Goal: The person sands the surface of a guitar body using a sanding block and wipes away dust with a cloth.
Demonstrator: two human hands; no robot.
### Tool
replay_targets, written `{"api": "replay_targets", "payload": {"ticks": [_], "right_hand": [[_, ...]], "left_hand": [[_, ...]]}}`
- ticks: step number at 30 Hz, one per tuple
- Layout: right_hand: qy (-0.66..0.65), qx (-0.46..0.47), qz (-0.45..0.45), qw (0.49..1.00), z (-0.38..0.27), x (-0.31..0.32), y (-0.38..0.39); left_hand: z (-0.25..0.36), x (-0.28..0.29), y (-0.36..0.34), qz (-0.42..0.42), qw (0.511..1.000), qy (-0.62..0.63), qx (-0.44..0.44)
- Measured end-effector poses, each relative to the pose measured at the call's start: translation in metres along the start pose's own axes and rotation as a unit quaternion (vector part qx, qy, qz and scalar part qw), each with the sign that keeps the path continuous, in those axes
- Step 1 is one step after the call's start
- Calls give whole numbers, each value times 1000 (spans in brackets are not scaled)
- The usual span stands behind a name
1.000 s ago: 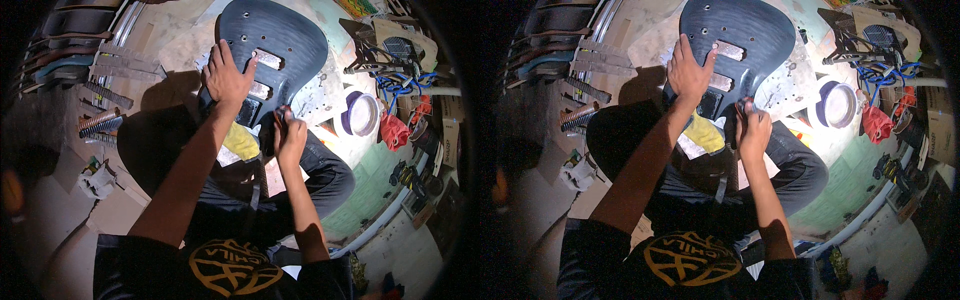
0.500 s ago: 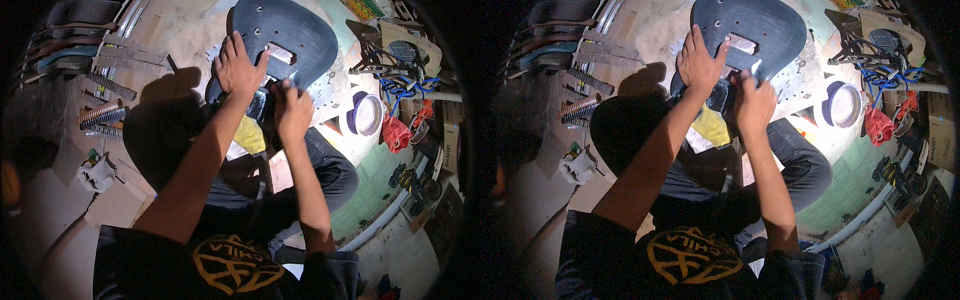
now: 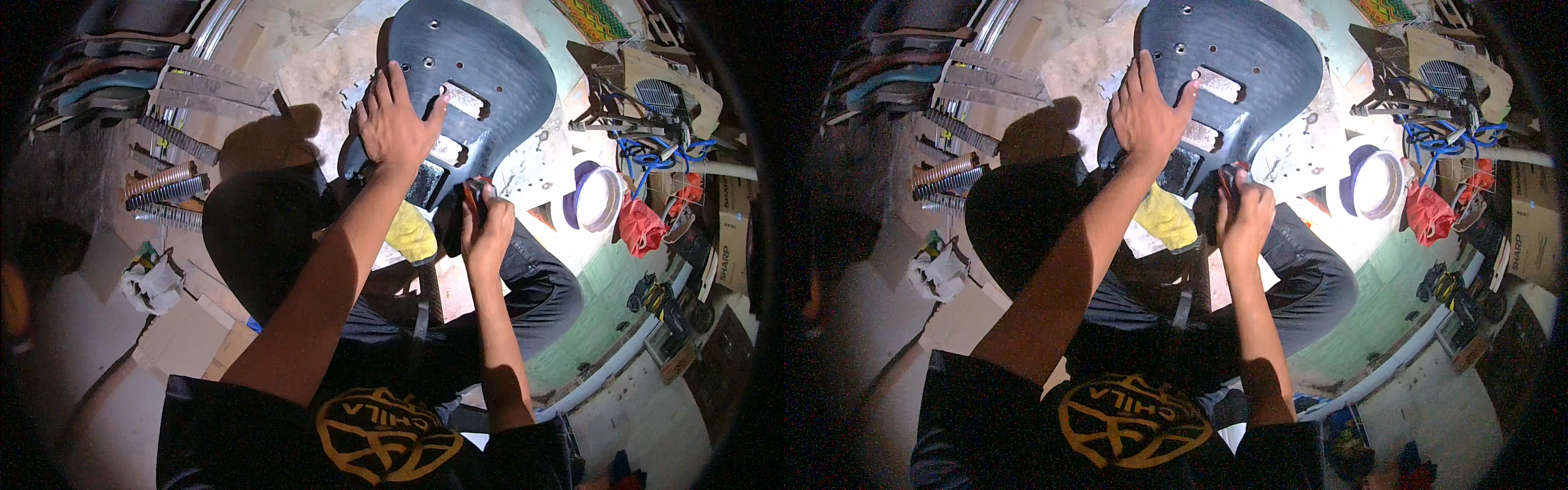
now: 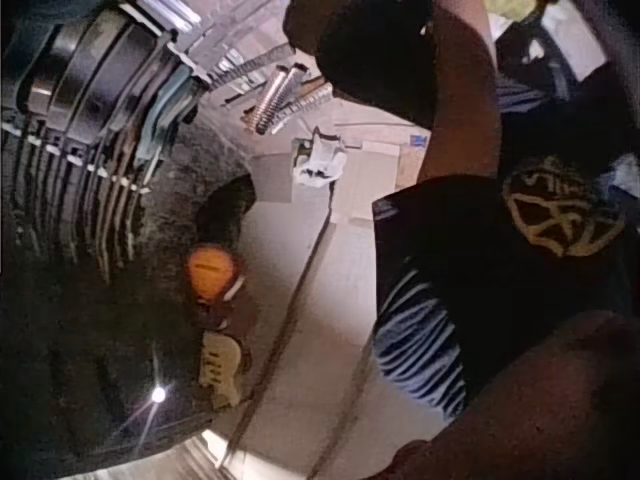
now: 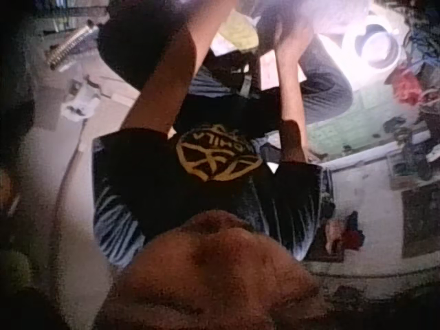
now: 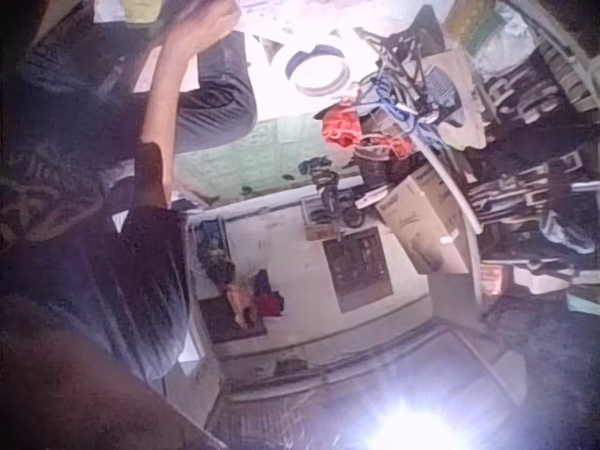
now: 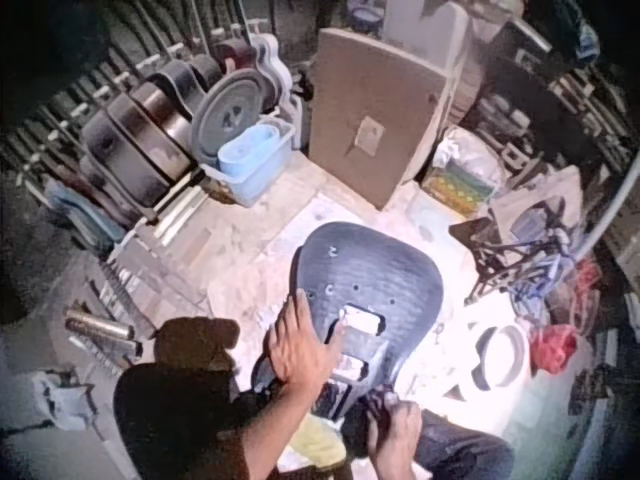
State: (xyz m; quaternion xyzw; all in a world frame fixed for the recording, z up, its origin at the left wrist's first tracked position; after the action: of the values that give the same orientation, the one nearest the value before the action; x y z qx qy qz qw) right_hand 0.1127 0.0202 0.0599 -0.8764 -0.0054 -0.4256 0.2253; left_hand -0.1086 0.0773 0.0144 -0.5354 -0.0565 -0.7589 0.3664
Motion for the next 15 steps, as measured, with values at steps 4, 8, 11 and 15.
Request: {"api": "replay_targets", "payload": {"ticks": [4,8,11,15], "right_hand": [[65,-22,5,998,36,-19,-42],[59,-13,-16,998,22,-4,9],[38,-39,-30,998,18,20,58],[84,-68,-1,994,28,-10,-15]], "left_hand": [[2,-8,1,-8,1000,8,11],[-5,-6,-1,-2,1000,-1,17],[0,-10,1,-38,999,21,27],[-6,-17,4,-27,998,38,32]]}}
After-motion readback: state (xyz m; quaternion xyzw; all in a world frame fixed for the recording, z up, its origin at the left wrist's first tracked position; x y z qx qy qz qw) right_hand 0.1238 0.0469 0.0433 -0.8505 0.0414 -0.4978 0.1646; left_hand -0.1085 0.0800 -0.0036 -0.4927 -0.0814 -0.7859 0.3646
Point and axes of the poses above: each hand's wrist, its own y-axis away from the middle knuckle, its own x-axis out of the back of the hand, z = x × y, the point moved 10 cm from there along -y, towards the middle knuckle, and after that the axes turned 10 degrees about z, right-handed, at the moved point
